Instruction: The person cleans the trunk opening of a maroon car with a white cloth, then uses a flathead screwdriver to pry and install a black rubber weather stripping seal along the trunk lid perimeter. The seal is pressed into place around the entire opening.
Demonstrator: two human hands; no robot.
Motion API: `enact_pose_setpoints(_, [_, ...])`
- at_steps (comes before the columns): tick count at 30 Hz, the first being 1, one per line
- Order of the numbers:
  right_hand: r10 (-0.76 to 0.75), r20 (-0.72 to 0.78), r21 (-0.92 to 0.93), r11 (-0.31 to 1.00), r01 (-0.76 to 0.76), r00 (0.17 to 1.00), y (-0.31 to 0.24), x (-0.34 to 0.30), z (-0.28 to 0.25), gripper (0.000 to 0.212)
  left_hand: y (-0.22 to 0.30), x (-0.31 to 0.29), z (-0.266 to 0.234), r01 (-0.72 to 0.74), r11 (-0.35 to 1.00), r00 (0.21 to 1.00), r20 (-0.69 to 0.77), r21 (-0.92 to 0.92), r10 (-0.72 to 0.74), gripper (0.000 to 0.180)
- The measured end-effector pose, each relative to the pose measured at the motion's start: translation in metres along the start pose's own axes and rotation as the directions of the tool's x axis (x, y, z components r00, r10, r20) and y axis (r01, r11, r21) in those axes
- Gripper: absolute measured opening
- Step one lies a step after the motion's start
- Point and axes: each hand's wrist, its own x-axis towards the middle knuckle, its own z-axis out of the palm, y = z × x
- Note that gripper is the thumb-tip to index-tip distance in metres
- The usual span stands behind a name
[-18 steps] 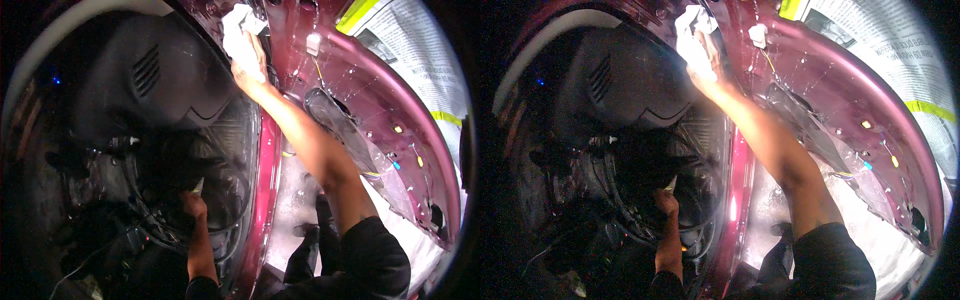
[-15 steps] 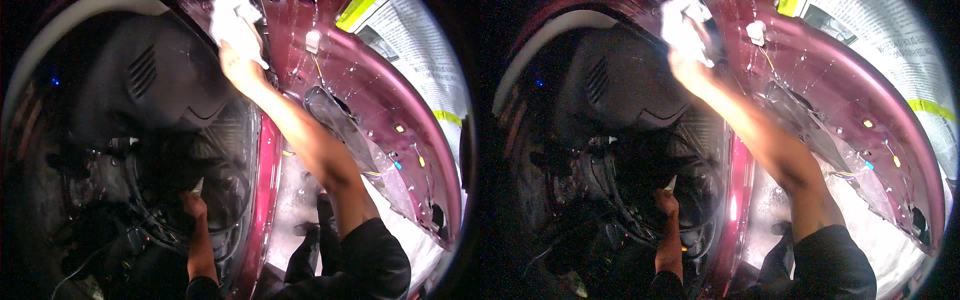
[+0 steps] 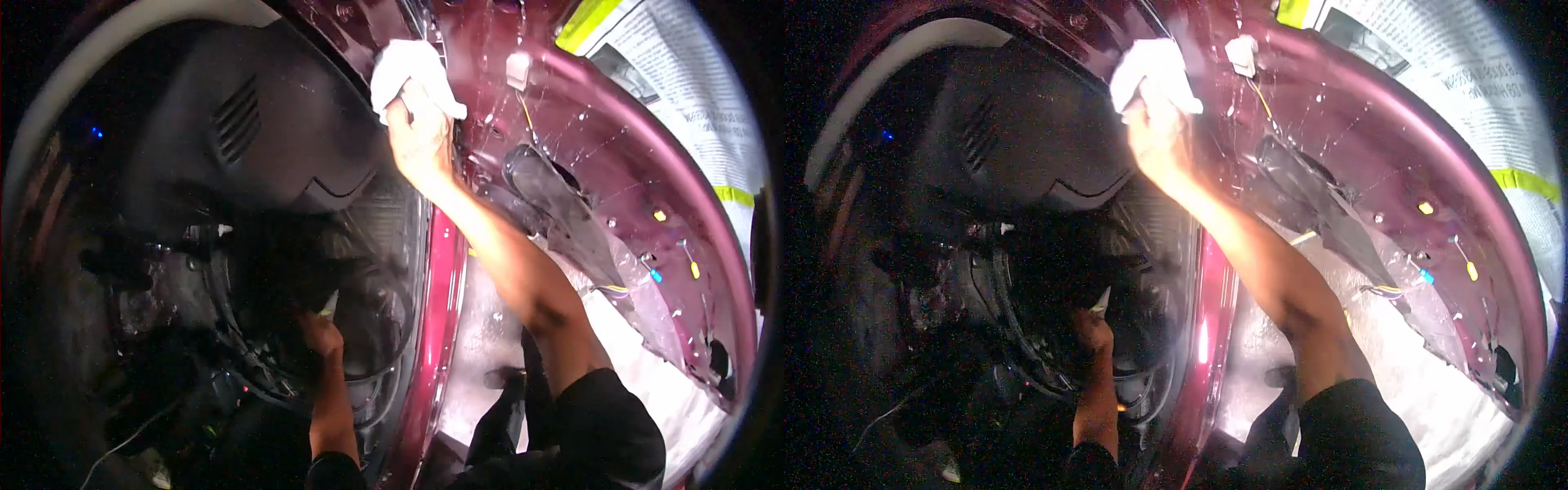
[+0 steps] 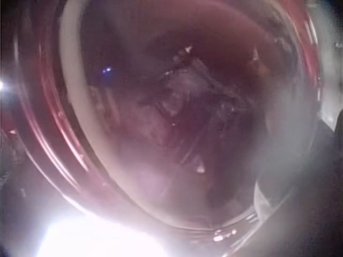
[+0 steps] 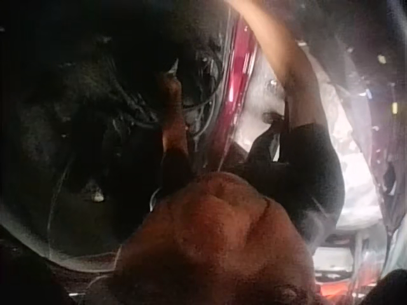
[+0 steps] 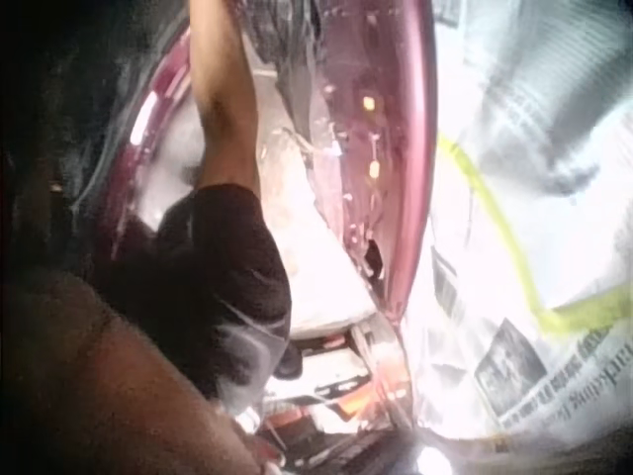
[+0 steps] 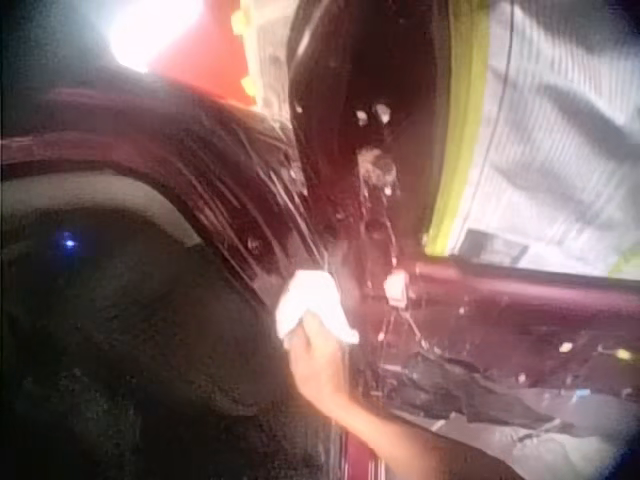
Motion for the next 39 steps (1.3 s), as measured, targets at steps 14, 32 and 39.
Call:
enact_pose_setpoints(14, [-0.210, 0.147, -0.421, 0.871, 0.254, 0.966, 0.077, -0.067, 0.009, 0.047, 0.031, 0.008, -0.023, -0.011, 0.996, 0.995, -0.098, -0.090, 0.002, 0.029])
enact_pose_setpoints(32, [0.403, -0.120, 0.040, 0.915, -0.401, 0.907, -0.005, -0.123, 0.063, 0.020, 0.030, -0.004, -0.022, 0.045, 0.999, 0.992, 0.123, -0.015, -0.043, 0.031])
enact_pose_setpoints(39, [-0.488, -0.176, -0.216, 0.866, 0.450, 0.855, 0.010, -0.038, 0.053, 0.015, -0.044, -0.020, 0.037, -0.075, 0.995, 0.993, 0.085, -0.066, 0.080, 0.031])
